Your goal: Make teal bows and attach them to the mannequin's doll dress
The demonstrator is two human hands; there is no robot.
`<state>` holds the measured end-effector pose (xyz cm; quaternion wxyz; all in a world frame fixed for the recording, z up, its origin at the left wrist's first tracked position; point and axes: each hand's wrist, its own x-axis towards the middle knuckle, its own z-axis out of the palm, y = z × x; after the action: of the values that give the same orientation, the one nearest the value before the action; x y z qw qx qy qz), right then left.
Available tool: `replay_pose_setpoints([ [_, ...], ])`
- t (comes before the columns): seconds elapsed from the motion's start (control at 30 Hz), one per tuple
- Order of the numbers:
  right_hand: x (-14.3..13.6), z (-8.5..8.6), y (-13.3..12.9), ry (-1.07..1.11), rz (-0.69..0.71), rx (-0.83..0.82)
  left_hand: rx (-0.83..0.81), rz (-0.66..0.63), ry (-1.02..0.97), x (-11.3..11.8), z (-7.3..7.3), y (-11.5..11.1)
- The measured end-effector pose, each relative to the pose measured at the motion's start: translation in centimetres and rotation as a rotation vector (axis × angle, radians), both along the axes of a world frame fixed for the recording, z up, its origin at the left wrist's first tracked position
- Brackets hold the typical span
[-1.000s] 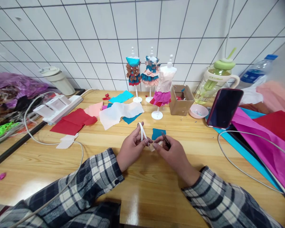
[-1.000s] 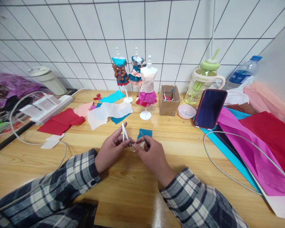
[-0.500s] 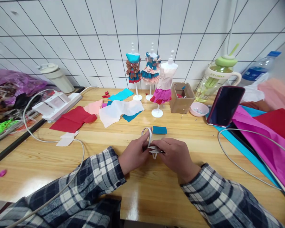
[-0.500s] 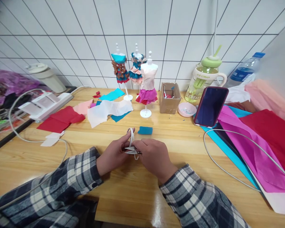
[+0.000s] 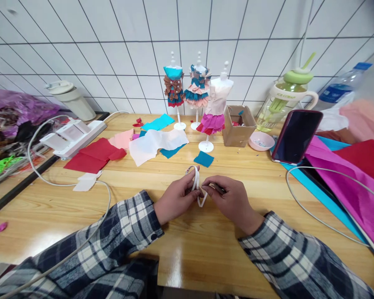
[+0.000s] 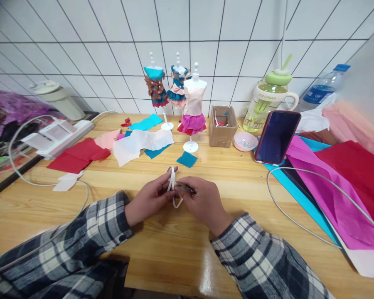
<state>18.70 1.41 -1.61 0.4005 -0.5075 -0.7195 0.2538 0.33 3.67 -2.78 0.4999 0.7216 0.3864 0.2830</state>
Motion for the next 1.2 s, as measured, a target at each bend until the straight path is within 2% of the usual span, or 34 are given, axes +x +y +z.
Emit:
replay_pose_setpoints([
  [0.07, 0.1, 0.2, -0.1, 0.027, -0.042, -0.012, 0.030, -0.030, 0.061, -0.1, 0.5, 0.1],
  [0.2, 0.3, 0.6, -0.1, 0.065, -0.129, -0.007, 0.219, -0.105, 0.324, -0.1, 2.1, -0.1],
  [0.33, 0.3, 0.8, -0.1, 0.076, -0.143, -0.010, 0.334, -0.078, 0.621, -0.1, 2.9, -0.3],
  [0.4, 0.3, 0.8, 0.0, 0.119, -0.150, -0.042, 0.338, -0.065, 0.677, -0.1, 2.9, -0.3],
  [0.5, 0.4, 0.6, 0.3, 0.205, -0.182, -0.123, 0.316, -0.065, 0.619, -0.5, 2.6, 0.1],
  [0.63, 0.6, 0.4, 0.6, 0.241, -0.183, -0.179, 0.291, 0.010, 0.529, -1.0, 2.3, 0.8],
  [0.77, 0.6, 0.4, 0.6, 0.213, -0.165, -0.152, 0.289, 0.055, 0.487, -1.3, 2.2, 1.2],
  [0.93, 1.3, 0.5, 1.0, 0.223, -0.234, -0.108, 0.281, 0.075, 0.474, -1.5, 2.3, 1.5],
  [1.1, 0.9, -0.4, 0.8, 0.240, 0.045, -0.345, 0.291, 0.105, 0.430, -1.7, 2.6, 1.4],
  [1.2, -0.1, -1.2, 0.2, 0.202, 0.156, -0.445, 0.292, 0.118, 0.390, -1.6, 2.6, 1.1],
])
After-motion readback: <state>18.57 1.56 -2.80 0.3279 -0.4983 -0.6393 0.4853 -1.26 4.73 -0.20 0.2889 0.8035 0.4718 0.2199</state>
